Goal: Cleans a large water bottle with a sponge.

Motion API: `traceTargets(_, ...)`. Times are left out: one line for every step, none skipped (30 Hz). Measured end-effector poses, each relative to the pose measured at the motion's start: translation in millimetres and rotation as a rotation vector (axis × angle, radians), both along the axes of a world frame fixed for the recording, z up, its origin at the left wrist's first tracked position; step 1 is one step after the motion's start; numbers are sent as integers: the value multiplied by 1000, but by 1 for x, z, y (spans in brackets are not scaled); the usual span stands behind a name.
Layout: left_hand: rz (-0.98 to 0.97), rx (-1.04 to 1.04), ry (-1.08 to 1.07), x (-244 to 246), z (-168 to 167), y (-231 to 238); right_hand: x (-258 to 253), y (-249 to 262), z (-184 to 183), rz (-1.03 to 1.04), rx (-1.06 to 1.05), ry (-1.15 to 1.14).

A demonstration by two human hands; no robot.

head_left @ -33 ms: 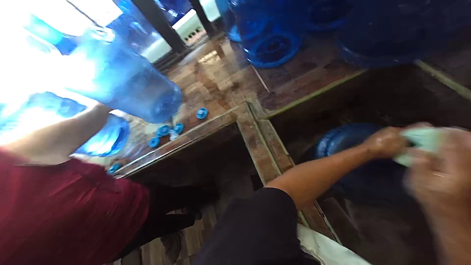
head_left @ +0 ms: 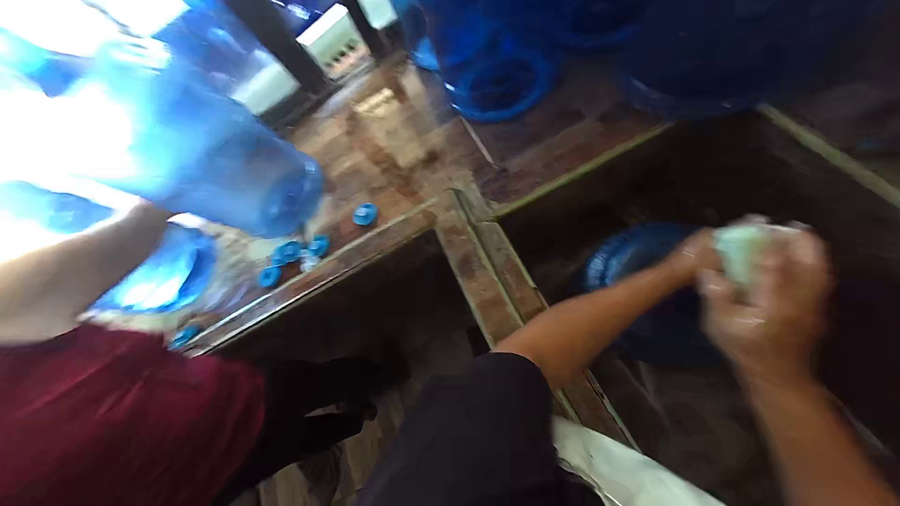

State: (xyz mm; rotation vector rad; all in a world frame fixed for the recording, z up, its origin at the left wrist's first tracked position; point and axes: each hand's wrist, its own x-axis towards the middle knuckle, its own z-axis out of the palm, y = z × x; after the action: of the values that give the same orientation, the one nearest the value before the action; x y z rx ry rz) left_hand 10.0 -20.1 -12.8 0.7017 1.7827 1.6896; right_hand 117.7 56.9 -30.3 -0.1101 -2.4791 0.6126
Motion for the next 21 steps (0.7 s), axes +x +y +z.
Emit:
traceTargets(23,0,-37,2,-1,-8,-6,-17,-3,-73,84,17)
traceTargets(26,-73,-32,5,3,-18,-8,-27,-4,-130,128,49)
traceTargets(8,-149,-1,4,4,-22,-10,-31,-2,-172,162,71)
traceTargets(-19,-166,36,1,-5,-20,-12,-30,-3,-208,196,106)
traceTargets(-44,-163,53,-1,-18,-14,-12,-26,-5,-230,219,117)
traceTargets(-50,-129,13,-2,-29,-7,-13,-21,-6,-245,231,103)
traceTargets(-22,-61,-84,-3,-36,0,-16,-18,-5,-257,239,83)
traceTargets(20,20,-194,-4,-40,4,-20,-17,-3,-275,239,70)
traceTargets(56,74,-277,-5,-41,4,-25,-19,-4,-308,250,72)
traceTargets(78,115,-331,-4,-41,3,-27,-21,-5,-348,264,81)
traceTargets(111,127,-357,-3,-41,2,-28,-24,-6,-391,271,101)
traceTargets(112,117,-375,-1,-39,-2,-29,-27,-8,-442,268,124)
traceTargets(103,97,-359,1,-37,-6,-29,-31,-10,-496,264,149)
traceTargets(98,78,-326,4,-34,-7,-30,-34,-10,-545,260,165)
traceTargets(100,69,-298,8,-32,-8,-31,-34,-9,-583,256,172)
traceTargets(89,71,-273,11,-32,-9,-32,-35,-8,-606,249,170)
traceTargets(84,76,-271,14,-31,-9,-32,-36,-6,-611,243,164)
traceTargets(92,88,-289,16,-31,-9,-32,-36,-4,-603,231,155)
traceTargets(108,107,-309,17,-30,-8,-32,-37,1,-584,197,137)
traceTargets(119,128,-309,18,-29,-7,-32,-37,7,-557,132,118)
traceTargets(109,128,-278,19,-28,-9,-30,-37,16,-529,3,87)
